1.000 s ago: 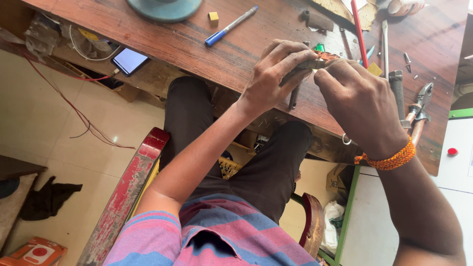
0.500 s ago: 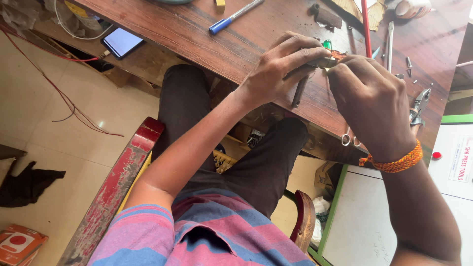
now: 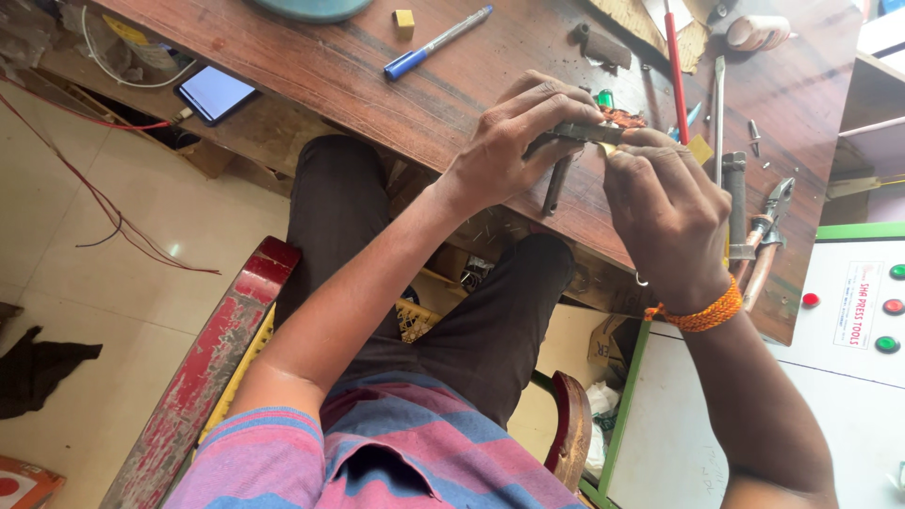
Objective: The person sits at a workbench and cuts strips of yellow insulating tape with scissors, then presses the tape pieces around the copper windings of a motor armature, working around the part piece by piece.
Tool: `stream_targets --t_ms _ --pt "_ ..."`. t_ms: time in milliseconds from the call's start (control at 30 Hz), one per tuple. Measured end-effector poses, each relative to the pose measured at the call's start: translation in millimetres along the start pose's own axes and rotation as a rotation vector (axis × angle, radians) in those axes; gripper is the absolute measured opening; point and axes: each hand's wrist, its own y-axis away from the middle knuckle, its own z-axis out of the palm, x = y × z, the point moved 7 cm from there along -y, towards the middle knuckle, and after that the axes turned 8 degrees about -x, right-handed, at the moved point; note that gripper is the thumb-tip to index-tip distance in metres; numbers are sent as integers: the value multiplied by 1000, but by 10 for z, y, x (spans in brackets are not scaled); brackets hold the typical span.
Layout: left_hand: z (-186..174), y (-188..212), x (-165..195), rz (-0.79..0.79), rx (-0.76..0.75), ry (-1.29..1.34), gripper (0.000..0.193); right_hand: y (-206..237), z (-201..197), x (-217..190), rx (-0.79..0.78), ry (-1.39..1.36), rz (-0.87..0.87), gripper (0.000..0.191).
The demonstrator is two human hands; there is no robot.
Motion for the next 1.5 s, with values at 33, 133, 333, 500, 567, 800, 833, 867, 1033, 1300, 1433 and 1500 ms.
stream_targets --t_ms 33,133,333,500,567,800,833,867,1033,1300,1433,1500 --pt "4 -10 -3 -2 -6 4 34 11 12 4 -1 3 0 14" --pt "9 -27 -15 -1 -8 10 33 18 26 2 -13 24 1 15" --pt "20 -15 -33 3 -7 30 32 -45 10 -23 -82 68 -18 12" --pt "11 -13 -27 -3 -18 36 33 -57 -22 -6 -105 44 5 13" --pt "8 -12 -16 1 -22 21 34 -54 -19 13 -91 23 17 15" --pt "40 0 38 -2 70 -34 36 22 27 40 -22 -6 8 20" --pt "53 -3 42 -7 90 -37 35 31 35 42 -15 -9 3 21" --pt "62 -8 43 -12 109 -41 33 37 40 45 -7 -13 -3 21" --pt "88 -6 38 -24 93 -61 29 58 58 19 24 7 6 22" --pt "100 -18 60 -36 82 -49 27 22 12 -87 -48 68 45 15" --pt "100 -4 50 -49 79 -37 25 -4 -45 -85 -95 75 57 17" --pt "102 1 42 -43 80 -36 25 -25 -54 -86 -111 80 44 19"
